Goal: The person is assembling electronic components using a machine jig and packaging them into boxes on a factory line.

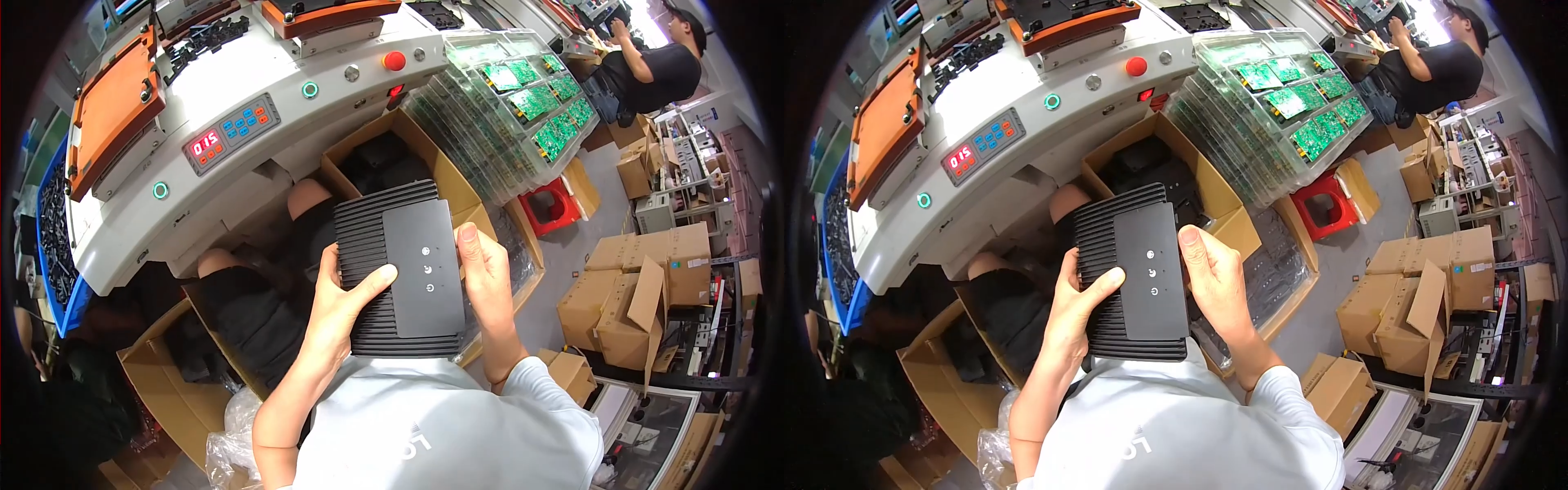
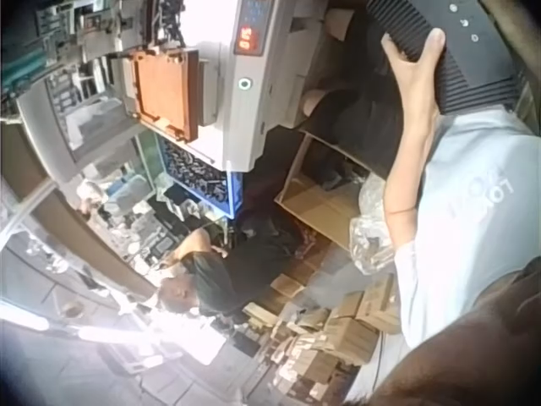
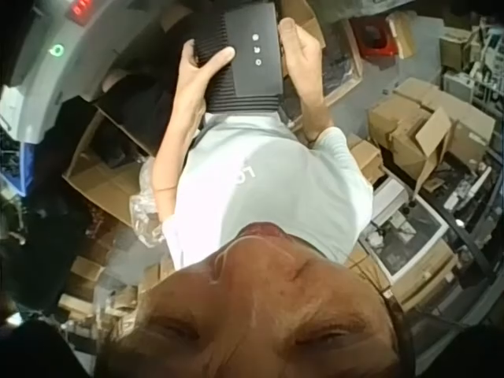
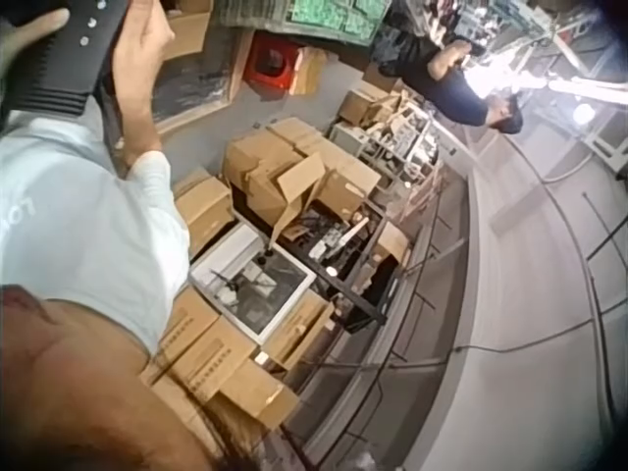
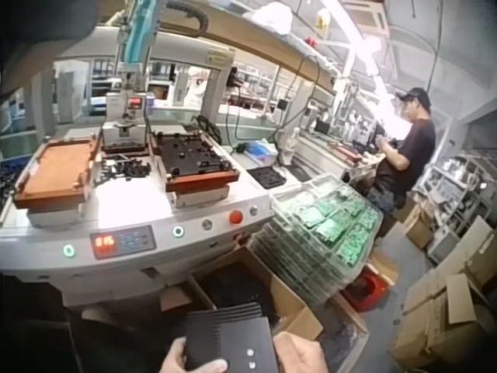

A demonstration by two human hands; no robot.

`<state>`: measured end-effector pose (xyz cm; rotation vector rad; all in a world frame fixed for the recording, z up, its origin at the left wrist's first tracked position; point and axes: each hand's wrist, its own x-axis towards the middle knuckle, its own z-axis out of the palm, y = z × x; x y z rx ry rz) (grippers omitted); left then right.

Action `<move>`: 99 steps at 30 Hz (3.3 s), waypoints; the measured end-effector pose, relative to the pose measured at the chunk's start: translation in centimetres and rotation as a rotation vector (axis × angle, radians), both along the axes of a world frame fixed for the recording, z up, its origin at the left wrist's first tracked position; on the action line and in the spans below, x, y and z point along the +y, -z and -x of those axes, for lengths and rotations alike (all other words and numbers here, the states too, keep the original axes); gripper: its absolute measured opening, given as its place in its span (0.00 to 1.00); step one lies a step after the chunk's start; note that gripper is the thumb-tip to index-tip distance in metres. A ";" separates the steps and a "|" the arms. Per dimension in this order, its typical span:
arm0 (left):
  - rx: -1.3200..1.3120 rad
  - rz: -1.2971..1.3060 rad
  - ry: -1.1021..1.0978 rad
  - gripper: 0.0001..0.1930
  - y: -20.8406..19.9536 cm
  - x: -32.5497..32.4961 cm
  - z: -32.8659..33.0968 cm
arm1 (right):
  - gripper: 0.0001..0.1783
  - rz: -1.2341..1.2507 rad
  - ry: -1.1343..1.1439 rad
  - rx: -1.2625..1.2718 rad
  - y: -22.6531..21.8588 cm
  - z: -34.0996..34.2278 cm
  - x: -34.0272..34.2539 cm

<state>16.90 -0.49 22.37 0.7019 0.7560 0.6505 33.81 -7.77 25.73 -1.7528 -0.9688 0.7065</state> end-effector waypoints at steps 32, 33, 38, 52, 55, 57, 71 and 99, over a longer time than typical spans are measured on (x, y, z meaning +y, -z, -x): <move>0.316 -0.339 -0.162 0.34 3.5 -1.6 -0.3 | 0.30 -0.005 -0.074 -0.291 3.3 0.3 4.6; 0.345 -0.342 -0.172 0.34 3.4 -1.6 -0.2 | 0.27 -0.027 -0.075 -0.249 4.2 0.1 4.8; 0.371 -0.350 -0.166 0.34 4.7 -1.5 0.0 | 0.16 -0.091 -0.007 -0.062 6.2 0.3 4.8; 0.283 -0.214 -0.092 0.38 3.9 -2.2 0.0 | 0.19 -0.073 -0.051 0.307 3.9 -0.5 3.0; 0.300 -0.275 -0.118 0.38 3.8 -2.3 0.2 | 0.20 -0.089 -0.068 0.339 3.2 -0.1 2.9; 0.324 -0.312 -0.140 0.38 3.9 -2.2 0.5 | 0.20 -0.116 -0.077 0.401 3.7 0.1 3.1; 0.407 0.135 -0.220 0.35 15.4 -1.6 8.9 | 0.23 0.312 -0.381 1.007 17.1 5.4 3.2; 0.678 0.079 -0.745 0.37 11.4 -7.3 21.5 | 0.21 0.411 -0.815 0.853 16.5 20.5 7.8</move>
